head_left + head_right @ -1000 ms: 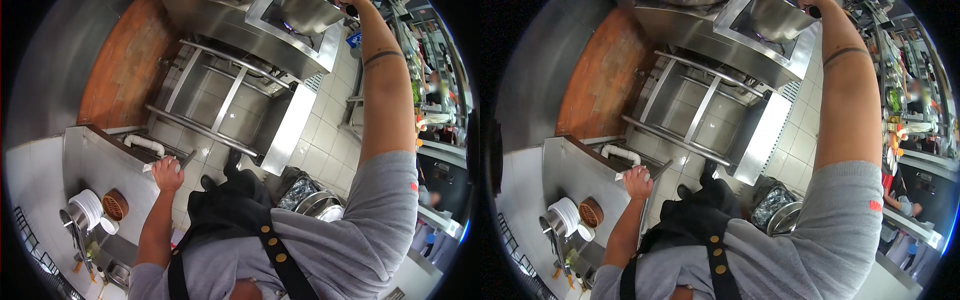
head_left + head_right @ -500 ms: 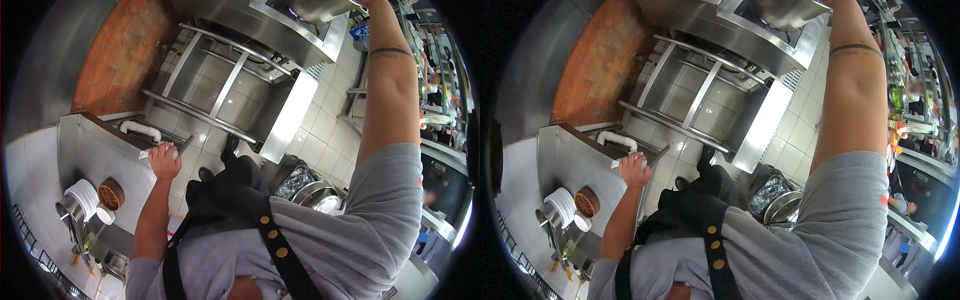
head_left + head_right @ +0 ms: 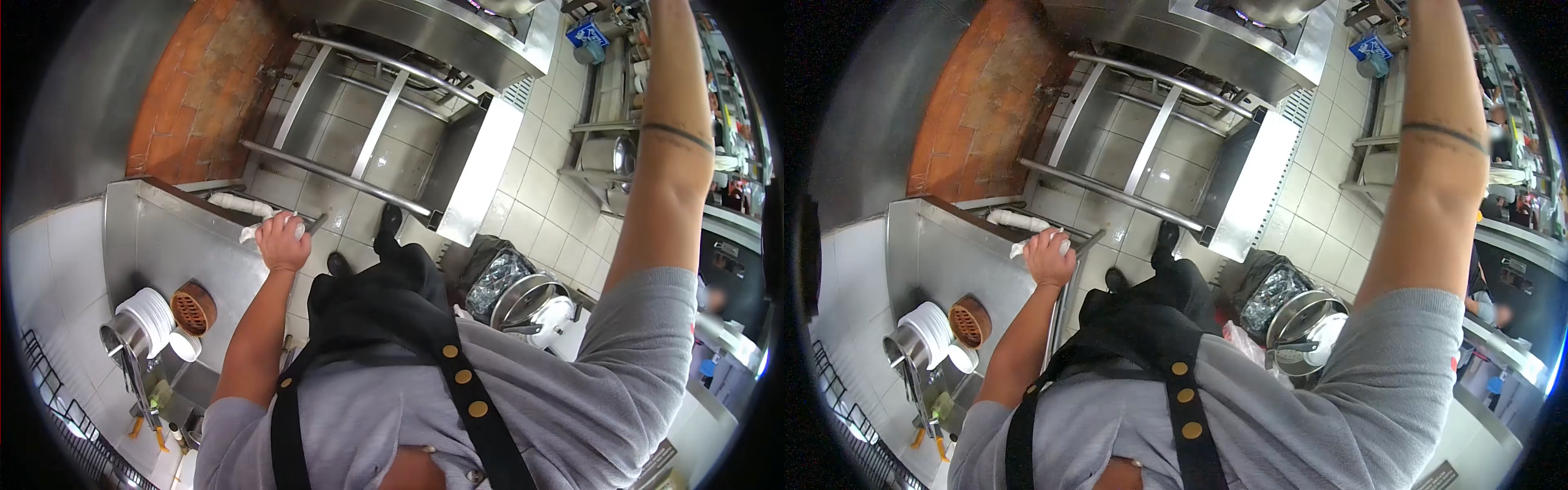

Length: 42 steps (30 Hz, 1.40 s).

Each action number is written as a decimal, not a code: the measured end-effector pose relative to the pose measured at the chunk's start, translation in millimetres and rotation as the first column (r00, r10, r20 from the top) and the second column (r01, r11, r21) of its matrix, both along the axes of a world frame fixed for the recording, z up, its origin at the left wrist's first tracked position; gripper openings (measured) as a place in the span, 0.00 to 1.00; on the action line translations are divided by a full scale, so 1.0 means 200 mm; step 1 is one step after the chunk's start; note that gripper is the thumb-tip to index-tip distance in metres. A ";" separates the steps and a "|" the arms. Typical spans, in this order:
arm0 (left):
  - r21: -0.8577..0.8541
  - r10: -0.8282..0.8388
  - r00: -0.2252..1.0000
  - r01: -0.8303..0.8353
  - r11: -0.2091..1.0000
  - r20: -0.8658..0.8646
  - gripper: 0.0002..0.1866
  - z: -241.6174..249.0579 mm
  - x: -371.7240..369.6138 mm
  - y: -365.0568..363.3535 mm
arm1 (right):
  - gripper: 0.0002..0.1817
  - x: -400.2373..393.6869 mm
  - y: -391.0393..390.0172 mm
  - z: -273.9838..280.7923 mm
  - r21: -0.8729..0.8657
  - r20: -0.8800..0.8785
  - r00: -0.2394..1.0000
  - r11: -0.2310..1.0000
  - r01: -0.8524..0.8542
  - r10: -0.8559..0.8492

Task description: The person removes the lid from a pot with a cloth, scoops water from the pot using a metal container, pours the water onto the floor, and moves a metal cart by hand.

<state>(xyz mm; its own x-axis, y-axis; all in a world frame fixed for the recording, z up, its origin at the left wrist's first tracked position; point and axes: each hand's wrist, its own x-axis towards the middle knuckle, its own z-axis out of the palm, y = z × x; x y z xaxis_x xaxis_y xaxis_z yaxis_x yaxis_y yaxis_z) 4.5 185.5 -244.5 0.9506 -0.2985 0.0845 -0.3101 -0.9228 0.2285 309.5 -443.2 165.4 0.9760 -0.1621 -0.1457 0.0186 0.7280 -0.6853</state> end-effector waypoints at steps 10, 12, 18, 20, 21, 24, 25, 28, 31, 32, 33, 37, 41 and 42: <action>0.038 -0.051 0.998 0.050 0.998 0.032 0.13 -0.01 -0.03 0.03 | 0.25 -1.31 0.62 -0.03 -0.143 -0.057 0.987 0.980 0.139 -0.148; 0.028 -0.074 0.996 0.073 0.997 0.040 0.13 -0.01 -0.04 0.03 | 0.07 -1.56 0.44 -0.22 -0.008 -0.162 0.987 1.000 0.018 -0.019; 0.025 -0.089 0.993 0.087 0.996 0.081 0.12 -0.01 -0.05 0.05 | 0.16 -2.34 0.99 -0.84 -0.310 -0.331 0.821 0.875 0.371 -0.465; 0.014 -0.101 0.991 0.101 0.995 0.090 0.13 -0.04 -0.05 0.06 | 0.20 -2.55 1.09 -1.04 -0.260 -0.395 0.827 0.913 0.316 -0.399; 0.013 -0.101 0.990 0.100 0.995 0.098 0.13 -0.04 -0.05 0.06 | 0.23 -2.65 1.13 -1.17 -0.273 -0.424 0.806 0.907 0.321 -0.413; 0.027 -0.092 0.994 0.090 0.996 0.066 0.14 -0.02 -0.06 0.06 | 0.27 -2.87 1.33 -1.39 -0.348 -0.548 0.661 0.858 0.377 -0.512; 0.035 -0.083 0.995 0.081 0.996 0.056 0.14 -0.01 -0.06 0.05 | 0.29 -2.94 1.35 -1.49 -0.321 -0.570 0.648 0.863 0.389 -0.504; 0.057 -0.084 0.995 0.082 0.995 0.044 0.15 -0.01 -0.07 0.05 | 0.32 -3.09 1.49 -1.66 -0.322 -0.624 0.602 0.866 0.383 -0.499; 0.058 -0.101 0.994 0.098 0.994 0.046 0.15 -0.01 -0.06 0.05 | 0.37 -3.20 1.56 -1.85 -0.327 -0.655 0.580 0.873 0.361 -0.485; 0.058 -0.108 0.993 0.105 0.993 0.048 0.15 0.00 -0.06 0.05 | 0.38 -3.21 1.59 -1.87 -0.323 -0.663 0.571 0.873 0.366 -0.484; 0.064 -0.098 0.994 0.095 0.993 0.040 0.15 0.01 -0.07 0.04 | 0.40 -3.22 1.61 -1.88 -0.318 -0.672 0.562 0.873 0.370 -0.483; 0.074 -0.075 0.997 0.074 0.995 0.011 0.15 0.02 -0.08 0.04 | 0.41 -3.22 1.67 -1.93 -0.296 -0.688 0.539 0.866 0.402 -0.485; 0.035 -0.090 0.995 0.088 0.995 0.051 0.15 0.01 -0.07 0.04 | 0.42 -3.22 1.67 -1.99 -0.310 -0.679 0.551 0.870 0.383 -0.485; 0.043 -0.090 0.995 0.088 0.995 0.044 0.15 0.01 -0.08 0.04 | 0.42 -3.21 1.67 -2.00 -0.302 -0.686 0.550 0.875 0.379 -0.476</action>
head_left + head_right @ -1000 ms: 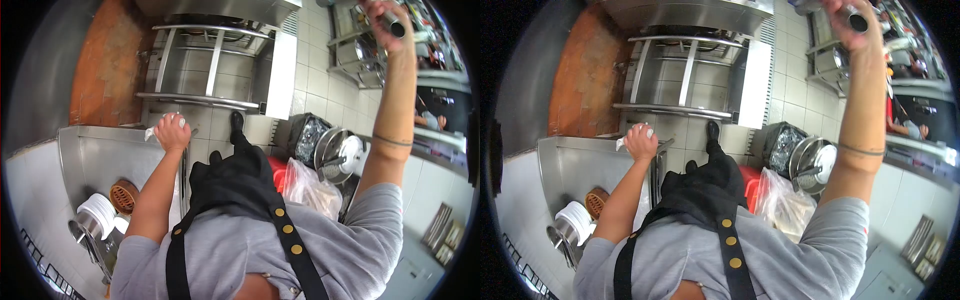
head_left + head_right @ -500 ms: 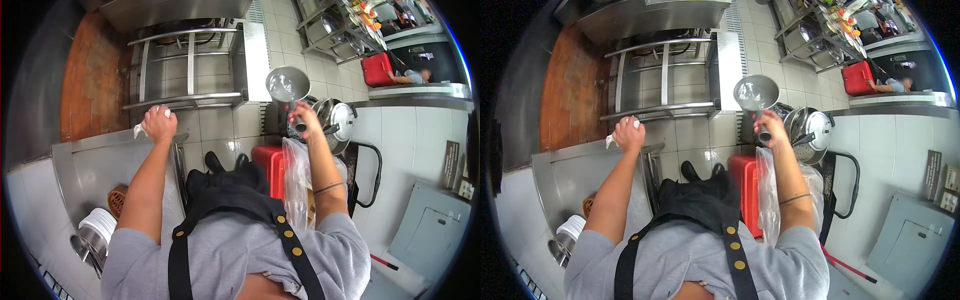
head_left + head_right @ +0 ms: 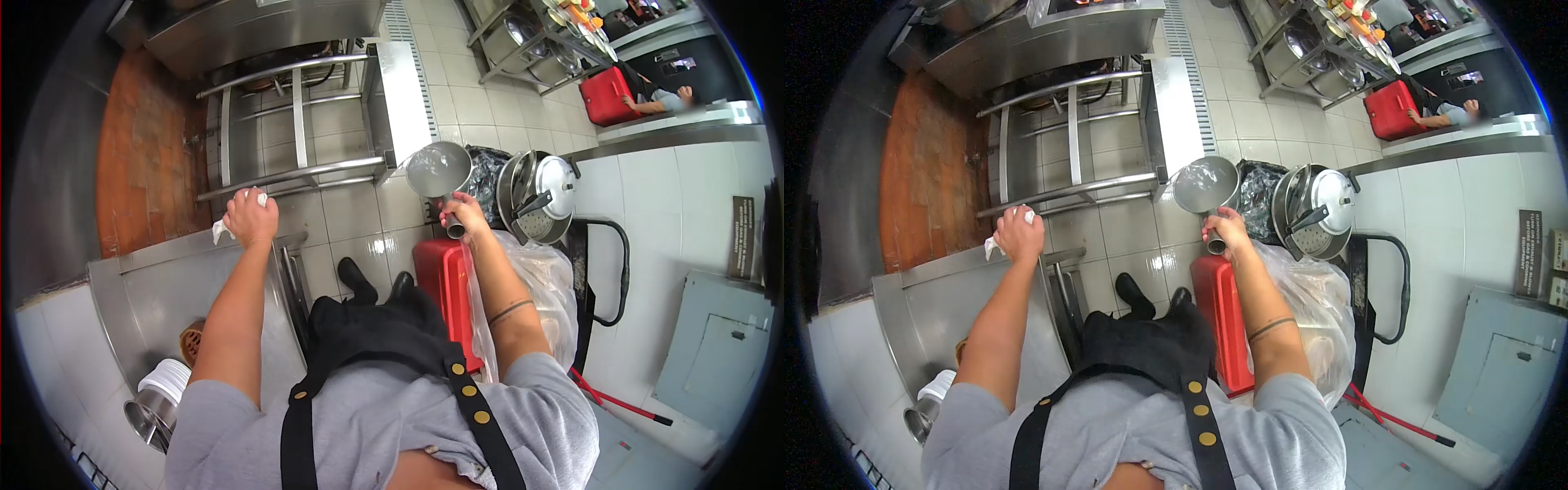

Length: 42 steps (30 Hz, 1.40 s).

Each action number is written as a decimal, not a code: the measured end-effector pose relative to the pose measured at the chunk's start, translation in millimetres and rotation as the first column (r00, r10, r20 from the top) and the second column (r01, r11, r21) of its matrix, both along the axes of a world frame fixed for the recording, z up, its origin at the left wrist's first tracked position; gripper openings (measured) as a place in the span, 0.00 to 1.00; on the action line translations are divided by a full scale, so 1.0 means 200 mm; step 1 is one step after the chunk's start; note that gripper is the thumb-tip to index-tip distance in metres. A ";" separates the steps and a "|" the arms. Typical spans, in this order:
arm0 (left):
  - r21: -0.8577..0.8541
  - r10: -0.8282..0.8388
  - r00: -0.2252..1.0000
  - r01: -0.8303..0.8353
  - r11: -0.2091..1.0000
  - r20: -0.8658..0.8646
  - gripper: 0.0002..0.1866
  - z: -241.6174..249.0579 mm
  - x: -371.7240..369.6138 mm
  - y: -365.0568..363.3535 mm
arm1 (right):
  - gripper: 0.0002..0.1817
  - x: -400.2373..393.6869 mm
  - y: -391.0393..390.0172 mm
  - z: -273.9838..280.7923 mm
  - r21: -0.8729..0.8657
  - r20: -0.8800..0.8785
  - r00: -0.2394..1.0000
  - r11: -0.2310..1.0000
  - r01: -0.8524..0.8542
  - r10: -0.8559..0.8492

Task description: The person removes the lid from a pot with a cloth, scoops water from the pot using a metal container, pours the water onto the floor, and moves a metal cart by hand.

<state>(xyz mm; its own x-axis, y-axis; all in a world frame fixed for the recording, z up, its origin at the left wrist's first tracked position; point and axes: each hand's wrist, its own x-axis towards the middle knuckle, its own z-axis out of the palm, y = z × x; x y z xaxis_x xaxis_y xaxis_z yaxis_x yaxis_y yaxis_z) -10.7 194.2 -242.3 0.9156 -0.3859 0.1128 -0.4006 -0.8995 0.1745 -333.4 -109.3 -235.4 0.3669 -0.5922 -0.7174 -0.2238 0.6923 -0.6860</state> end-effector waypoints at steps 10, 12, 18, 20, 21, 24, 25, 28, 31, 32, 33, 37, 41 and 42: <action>0.004 0.002 1.000 -0.002 1.000 -0.016 0.16 0.01 0.00 0.01 | 0.42 -0.01 -0.03 -0.05 -0.016 -0.026 0.999 0.999 -0.041 0.040; 0.003 0.004 1.000 -0.004 1.000 -0.013 0.16 0.01 -0.01 0.01 | 0.43 -0.02 -0.02 -0.04 -0.024 -0.049 0.998 0.999 -0.040 0.039; -0.014 -0.008 1.000 0.008 1.000 0.012 0.16 -0.01 0.00 0.01 | 0.44 -0.02 0.00 0.01 -0.031 -0.081 0.996 0.999 -0.033 0.030; -0.042 -0.024 0.999 0.025 0.999 0.023 0.16 -0.02 0.00 0.02 | 0.44 -0.02 0.00 0.01 -0.039 -0.085 0.996 0.998 -0.039 0.036; -0.042 -0.024 0.999 0.025 0.999 0.022 0.16 -0.02 0.00 0.02 | 0.44 -0.02 0.00 0.01 -0.046 -0.089 0.995 0.998 -0.046 0.041; -0.039 -0.030 0.999 0.031 0.999 0.016 0.16 -0.01 0.00 0.02 | 0.43 -0.03 0.01 0.02 -0.077 -0.106 0.993 0.995 -0.064 0.055; -0.039 -0.028 1.000 0.029 0.999 0.011 0.16 -0.01 0.00 0.02 | 0.43 -0.04 0.01 0.02 -0.076 -0.106 0.993 0.995 -0.061 0.053; -0.038 -0.026 1.000 0.027 0.999 0.007 0.16 0.00 0.00 0.02 | 0.42 -0.04 0.01 0.02 -0.086 -0.118 0.991 0.994 -0.070 0.060; -0.032 -0.026 1.000 0.026 0.999 0.013 0.16 -0.01 0.00 0.02 | 0.42 -0.04 0.01 0.02 -0.087 -0.113 0.992 0.994 -0.060 0.050; -0.026 -0.025 1.000 0.025 0.999 0.017 0.16 -0.01 0.00 0.02 | 0.42 -0.04 0.01 0.03 -0.091 -0.119 0.992 0.994 -0.056 0.045; -0.026 -0.025 1.000 0.025 0.999 0.015 0.16 -0.01 0.00 0.02 | 0.41 -0.04 0.01 0.04 -0.094 -0.126 0.991 0.994 -0.053 0.041; -0.029 -0.027 0.999 0.028 0.999 0.022 0.15 -0.02 0.00 0.02 | 0.41 -0.03 0.01 0.07 -0.098 -0.112 0.993 0.994 -0.041 0.030; -0.020 -0.022 0.999 0.023 1.000 0.030 0.15 -0.02 0.01 0.02 | 0.41 -0.04 0.00 0.10 -0.095 -0.119 0.993 0.995 -0.027 0.016; -0.019 -0.022 0.999 0.023 1.000 0.029 0.15 -0.02 0.01 0.02 | 0.42 -0.04 0.00 0.10 -0.099 -0.126 0.992 0.995 -0.028 0.015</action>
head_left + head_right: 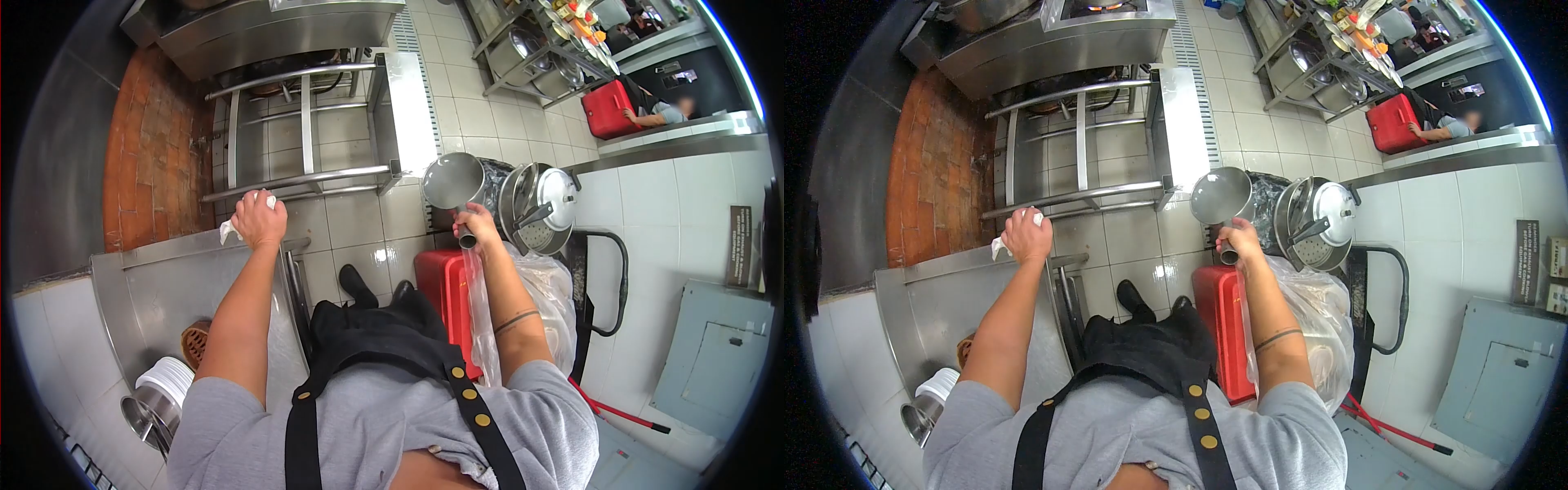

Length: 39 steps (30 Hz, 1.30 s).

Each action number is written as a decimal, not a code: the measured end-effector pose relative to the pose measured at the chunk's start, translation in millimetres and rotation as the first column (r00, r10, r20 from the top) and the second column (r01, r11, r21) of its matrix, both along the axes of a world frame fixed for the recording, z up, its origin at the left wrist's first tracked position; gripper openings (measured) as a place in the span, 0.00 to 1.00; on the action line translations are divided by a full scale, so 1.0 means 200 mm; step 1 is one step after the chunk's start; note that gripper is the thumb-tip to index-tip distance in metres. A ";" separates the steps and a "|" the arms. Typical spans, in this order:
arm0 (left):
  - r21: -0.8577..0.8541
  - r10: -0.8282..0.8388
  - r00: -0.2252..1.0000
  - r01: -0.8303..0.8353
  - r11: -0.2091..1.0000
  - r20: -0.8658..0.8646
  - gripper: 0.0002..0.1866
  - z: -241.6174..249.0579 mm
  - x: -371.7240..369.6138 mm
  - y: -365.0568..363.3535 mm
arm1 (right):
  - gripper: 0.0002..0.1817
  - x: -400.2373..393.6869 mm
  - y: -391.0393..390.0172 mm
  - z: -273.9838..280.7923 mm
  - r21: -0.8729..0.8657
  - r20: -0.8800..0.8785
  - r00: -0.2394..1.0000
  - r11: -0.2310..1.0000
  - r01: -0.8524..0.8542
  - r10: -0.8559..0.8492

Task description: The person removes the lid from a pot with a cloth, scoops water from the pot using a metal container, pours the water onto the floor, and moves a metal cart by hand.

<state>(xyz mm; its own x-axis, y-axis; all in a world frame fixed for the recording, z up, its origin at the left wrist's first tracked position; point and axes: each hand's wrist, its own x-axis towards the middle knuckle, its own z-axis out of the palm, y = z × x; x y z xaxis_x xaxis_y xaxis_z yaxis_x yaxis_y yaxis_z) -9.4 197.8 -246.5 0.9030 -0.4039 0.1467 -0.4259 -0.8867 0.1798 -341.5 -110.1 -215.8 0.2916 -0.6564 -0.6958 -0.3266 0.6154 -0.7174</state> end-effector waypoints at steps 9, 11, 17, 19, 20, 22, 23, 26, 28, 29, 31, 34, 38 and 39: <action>0.007 0.008 1.000 -0.008 1.000 -0.018 0.15 0.03 -0.01 -0.01 | 0.42 -0.02 -0.05 -0.01 -0.047 -0.021 0.999 0.998 -0.040 0.039; 0.003 -0.001 1.000 0.001 1.000 -0.029 0.16 0.03 -0.01 -0.01 | 0.40 -0.02 -0.06 -0.01 -0.046 -0.041 0.998 0.998 -0.044 0.042; 0.010 0.000 1.000 0.000 1.000 -0.027 0.16 0.03 -0.01 -0.01 | 0.38 0.01 -0.10 -0.02 -0.063 -0.042 0.997 0.995 -0.073 0.070; 0.007 -0.001 1.000 0.002 1.000 -0.029 0.15 0.02 -0.01 -0.01 | 0.38 0.02 -0.11 -0.01 -0.067 -0.032 0.996 0.995 -0.079 0.077; 0.001 -0.001 1.000 0.001 1.000 -0.030 0.15 0.02 0.00 -0.01 | 0.39 0.04 -0.11 0.00 -0.074 -0.020 0.998 0.995 -0.067 0.066; -0.003 -0.002 1.000 0.002 1.000 -0.025 0.15 0.02 -0.01 -0.01 | 0.40 0.08 -0.12 0.02 -0.080 -0.007 0.998 0.995 -0.056 0.055; -0.008 -0.002 1.000 0.001 1.000 -0.020 0.15 0.02 -0.01 -0.01 | 0.40 0.09 -0.13 0.03 -0.084 -0.005 0.998 0.995 -0.060 0.060; -0.006 0.003 1.000 -0.003 1.000 -0.017 0.15 0.02 0.00 -0.01 | 0.40 0.14 -0.15 0.05 -0.086 0.001 0.998 0.994 -0.063 0.063; -0.005 0.004 1.000 -0.004 1.000 -0.017 0.15 0.01 0.00 -0.01 | 0.40 0.17 -0.16 0.08 -0.085 0.003 0.998 0.994 -0.064 0.065; -0.003 0.006 1.000 -0.006 1.000 -0.018 0.15 0.01 0.00 -0.01 | 0.41 0.19 -0.16 0.09 -0.087 -0.006 0.998 0.994 -0.060 0.060; -0.013 0.006 1.000 -0.007 1.000 -0.015 0.14 0.01 0.00 -0.01 | 0.41 0.22 -0.18 0.11 -0.088 -0.016 0.998 0.994 -0.059 0.058; -0.026 0.001 1.000 -0.001 1.000 -0.005 0.14 0.00 0.00 0.00 | 0.41 0.24 -0.19 0.11 -0.097 -0.032 0.997 0.992 -0.075 0.072; -0.025 -0.001 1.000 0.001 1.000 -0.002 0.14 -0.01 0.01 0.00 | 0.40 0.23 -0.21 0.07 -0.103 0.022 0.999 0.994 -0.043 0.046; -0.024 0.003 1.000 -0.003 1.000 -0.003 0.14 -0.01 0.01 0.00 | 0.39 0.23 -0.22 0.06 -0.101 0.049 0.998 0.995 -0.024 0.029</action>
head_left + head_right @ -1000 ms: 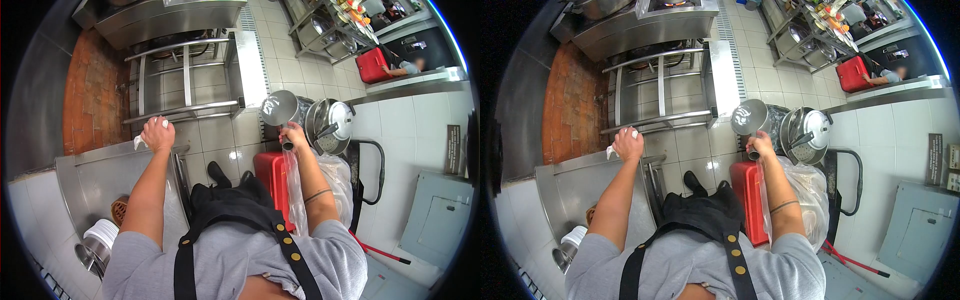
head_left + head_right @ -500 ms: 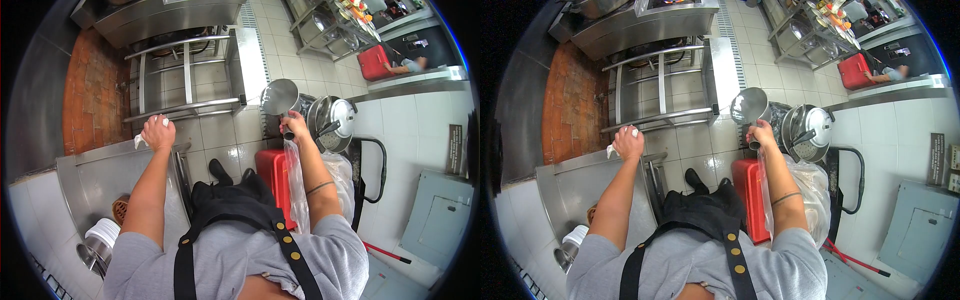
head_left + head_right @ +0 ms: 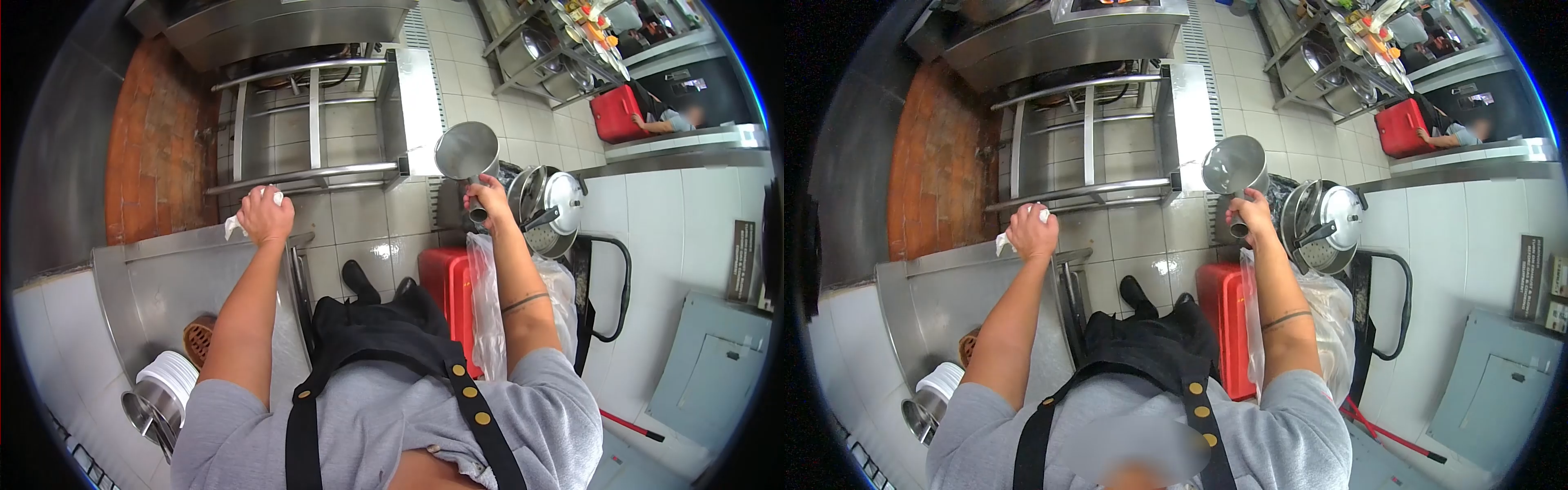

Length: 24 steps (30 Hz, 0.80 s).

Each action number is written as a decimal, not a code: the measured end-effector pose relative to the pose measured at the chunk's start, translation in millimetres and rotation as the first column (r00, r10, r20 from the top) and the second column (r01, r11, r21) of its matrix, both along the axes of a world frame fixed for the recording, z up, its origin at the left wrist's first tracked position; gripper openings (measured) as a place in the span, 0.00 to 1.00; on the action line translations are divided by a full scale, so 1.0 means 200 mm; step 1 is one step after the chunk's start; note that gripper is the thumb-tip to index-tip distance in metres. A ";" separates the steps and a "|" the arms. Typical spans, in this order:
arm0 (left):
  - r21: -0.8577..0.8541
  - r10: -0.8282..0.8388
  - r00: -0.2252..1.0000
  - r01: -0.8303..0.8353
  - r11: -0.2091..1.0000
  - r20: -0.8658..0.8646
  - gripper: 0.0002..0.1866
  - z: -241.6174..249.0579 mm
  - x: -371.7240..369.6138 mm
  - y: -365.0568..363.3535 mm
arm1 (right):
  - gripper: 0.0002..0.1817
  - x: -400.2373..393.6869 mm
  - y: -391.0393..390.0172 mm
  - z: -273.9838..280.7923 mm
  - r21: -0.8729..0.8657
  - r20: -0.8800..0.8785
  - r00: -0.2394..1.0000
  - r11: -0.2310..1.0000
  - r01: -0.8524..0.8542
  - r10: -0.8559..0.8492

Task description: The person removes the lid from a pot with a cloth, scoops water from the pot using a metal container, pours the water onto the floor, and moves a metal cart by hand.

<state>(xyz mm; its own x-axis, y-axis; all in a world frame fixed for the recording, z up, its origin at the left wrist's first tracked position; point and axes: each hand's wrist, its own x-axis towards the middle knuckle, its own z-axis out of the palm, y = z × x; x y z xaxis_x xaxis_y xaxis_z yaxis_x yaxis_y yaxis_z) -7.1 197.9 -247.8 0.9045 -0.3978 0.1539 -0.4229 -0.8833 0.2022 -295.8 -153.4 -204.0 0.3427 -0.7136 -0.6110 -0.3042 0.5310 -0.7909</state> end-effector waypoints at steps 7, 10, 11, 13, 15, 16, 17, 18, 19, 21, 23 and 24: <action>0.013 -0.004 1.000 0.004 1.000 -0.005 0.14 -0.01 0.00 0.00 | 0.39 -0.02 0.03 0.01 0.073 0.044 0.998 0.997 0.036 -0.039; 0.021 -0.001 1.000 0.002 1.000 -0.020 0.14 0.00 0.00 0.00 | 0.39 -0.01 0.02 -0.01 0.070 0.023 1.000 0.997 0.020 -0.021; 0.025 0.001 1.000 -0.001 1.000 -0.025 0.14 0.00 0.00 0.00 | 0.39 0.01 0.02 -0.01 0.068 0.025 1.000 0.998 0.017 -0.018; 0.017 0.006 1.000 -0.006 1.000 -0.026 0.14 0.01 0.00 0.00 | 0.40 0.04 0.02 -0.01 0.056 0.001 1.000 0.998 0.011 -0.011; 0.015 0.011 1.000 -0.011 1.000 -0.027 0.13 0.01 0.00 -0.01 | 0.41 0.08 -0.01 -0.04 0.039 -0.020 1.000 0.999 -0.012 0.013; 0.007 0.007 1.000 -0.007 1.000 -0.014 0.13 0.00 0.00 -0.01 | 0.42 0.10 -0.02 -0.06 0.022 -0.040 0.999 0.999 -0.033 0.034; -0.001 0.004 1.000 -0.004 1.000 -0.002 0.13 0.00 0.00 -0.01 | 0.42 0.12 -0.04 -0.07 0.027 -0.040 0.998 0.999 -0.036 0.037; 0.004 0.008 1.000 -0.008 1.000 -0.003 0.13 0.00 0.00 -0.01 | 0.42 0.14 -0.06 -0.08 0.018 -0.040 0.998 0.999 -0.037 0.038; 0.004 0.009 1.000 -0.009 1.000 -0.002 0.12 0.00 0.00 -0.01 | 0.42 0.17 -0.08 -0.09 0.010 -0.041 0.998 0.999 -0.040 0.040; 0.011 0.016 1.000 -0.016 1.000 -0.001 0.12 0.00 0.00 -0.01 | 0.42 0.22 -0.13 -0.11 0.012 -0.033 0.998 0.999 -0.053 0.053; 0.008 0.013 1.000 -0.013 1.000 0.027 0.12 -0.02 0.01 -0.01 | 0.43 0.29 -0.18 -0.12 0.017 -0.014 0.999 0.999 -0.039 0.040; 0.013 0.019 0.999 -0.019 1.000 0.029 0.12 -0.02 0.01 -0.01 | 0.43 0.33 -0.20 -0.13 0.021 -0.013 0.999 0.999 -0.045 0.046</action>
